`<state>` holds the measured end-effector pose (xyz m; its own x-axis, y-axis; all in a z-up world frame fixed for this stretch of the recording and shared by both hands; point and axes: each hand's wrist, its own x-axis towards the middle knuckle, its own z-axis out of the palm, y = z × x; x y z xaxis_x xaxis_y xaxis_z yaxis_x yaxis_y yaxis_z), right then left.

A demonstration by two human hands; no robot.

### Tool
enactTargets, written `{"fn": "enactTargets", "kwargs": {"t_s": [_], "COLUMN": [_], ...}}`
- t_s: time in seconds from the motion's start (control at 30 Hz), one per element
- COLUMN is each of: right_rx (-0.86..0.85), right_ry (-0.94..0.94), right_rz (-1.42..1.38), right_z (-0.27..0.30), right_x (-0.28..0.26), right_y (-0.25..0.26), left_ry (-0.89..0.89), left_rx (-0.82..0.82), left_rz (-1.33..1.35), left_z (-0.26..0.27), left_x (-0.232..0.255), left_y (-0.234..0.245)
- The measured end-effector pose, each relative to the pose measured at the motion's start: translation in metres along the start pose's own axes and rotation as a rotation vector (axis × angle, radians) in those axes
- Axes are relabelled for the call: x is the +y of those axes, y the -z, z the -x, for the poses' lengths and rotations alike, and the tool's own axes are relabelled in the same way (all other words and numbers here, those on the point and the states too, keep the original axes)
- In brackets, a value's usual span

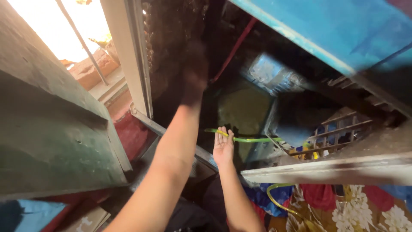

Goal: Repairing or cleaning an evaporative air cooler by manipulating the submersible pump and water lines.

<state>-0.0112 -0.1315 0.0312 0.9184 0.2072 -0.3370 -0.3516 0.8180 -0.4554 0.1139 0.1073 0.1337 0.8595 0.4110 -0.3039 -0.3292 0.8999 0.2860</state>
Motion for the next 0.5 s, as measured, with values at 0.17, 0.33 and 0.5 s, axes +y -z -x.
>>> {"fn": "enactTargets", "kwargs": {"t_s": [0.17, 0.33, 0.5], "right_rx": [-0.001, -0.024, -0.008], "right_ry": [0.010, 0.025, -0.007], "right_rz": [-0.006, 0.014, 0.003], "right_z": [-0.002, 0.002, -0.002], "right_x": [0.002, 0.000, 0.002], "right_y": [-0.004, 0.004, 0.004], "left_ry": [-0.060, -0.054, 0.361], "left_rx": [-0.204, -0.134, 0.372], "left_rz": [0.036, -0.400, -0.486], "left_z": [-0.029, -0.037, 0.040], "left_x": [0.016, -0.087, -0.093], "left_y": [0.087, 0.210, 0.196]}}
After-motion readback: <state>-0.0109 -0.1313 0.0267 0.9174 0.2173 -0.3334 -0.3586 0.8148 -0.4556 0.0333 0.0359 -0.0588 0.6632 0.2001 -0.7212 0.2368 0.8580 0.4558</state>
